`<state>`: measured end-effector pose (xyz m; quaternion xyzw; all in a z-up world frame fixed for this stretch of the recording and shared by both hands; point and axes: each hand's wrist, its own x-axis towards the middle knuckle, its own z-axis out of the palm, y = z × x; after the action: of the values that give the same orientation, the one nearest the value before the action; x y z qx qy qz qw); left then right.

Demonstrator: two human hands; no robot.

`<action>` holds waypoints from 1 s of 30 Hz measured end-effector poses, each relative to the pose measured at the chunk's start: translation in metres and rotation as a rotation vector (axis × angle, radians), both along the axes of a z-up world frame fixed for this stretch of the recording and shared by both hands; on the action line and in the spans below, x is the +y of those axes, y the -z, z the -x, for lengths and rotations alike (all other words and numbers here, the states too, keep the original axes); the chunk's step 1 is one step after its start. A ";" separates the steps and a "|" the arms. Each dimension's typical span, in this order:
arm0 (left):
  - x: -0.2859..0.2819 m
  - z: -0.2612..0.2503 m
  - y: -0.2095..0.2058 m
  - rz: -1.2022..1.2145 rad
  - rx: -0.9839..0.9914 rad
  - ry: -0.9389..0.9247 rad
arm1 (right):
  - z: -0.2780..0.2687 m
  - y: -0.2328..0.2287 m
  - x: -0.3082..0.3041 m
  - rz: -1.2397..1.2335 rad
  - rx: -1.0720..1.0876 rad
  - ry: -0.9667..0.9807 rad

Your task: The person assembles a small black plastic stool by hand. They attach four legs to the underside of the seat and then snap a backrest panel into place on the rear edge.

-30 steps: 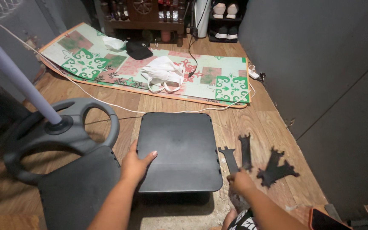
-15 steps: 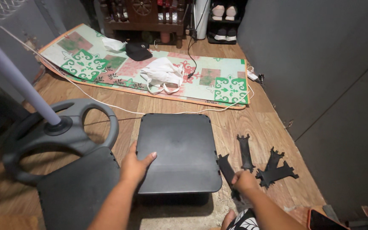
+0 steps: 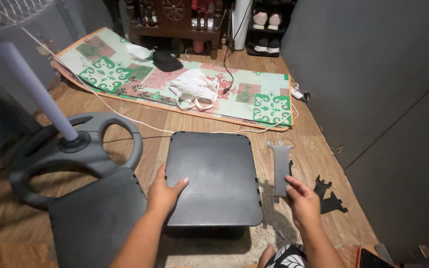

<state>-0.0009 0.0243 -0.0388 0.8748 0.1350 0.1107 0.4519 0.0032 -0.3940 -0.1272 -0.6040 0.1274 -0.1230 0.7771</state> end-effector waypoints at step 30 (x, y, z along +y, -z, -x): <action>0.005 -0.013 -0.002 0.045 0.000 0.018 | -0.010 -0.092 0.062 -0.699 -0.272 -0.210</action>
<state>0.0120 0.0294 -0.0370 0.8656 0.1294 0.1036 0.4725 0.0129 -0.3323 -0.0348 -0.2909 -0.0051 -0.0708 0.9541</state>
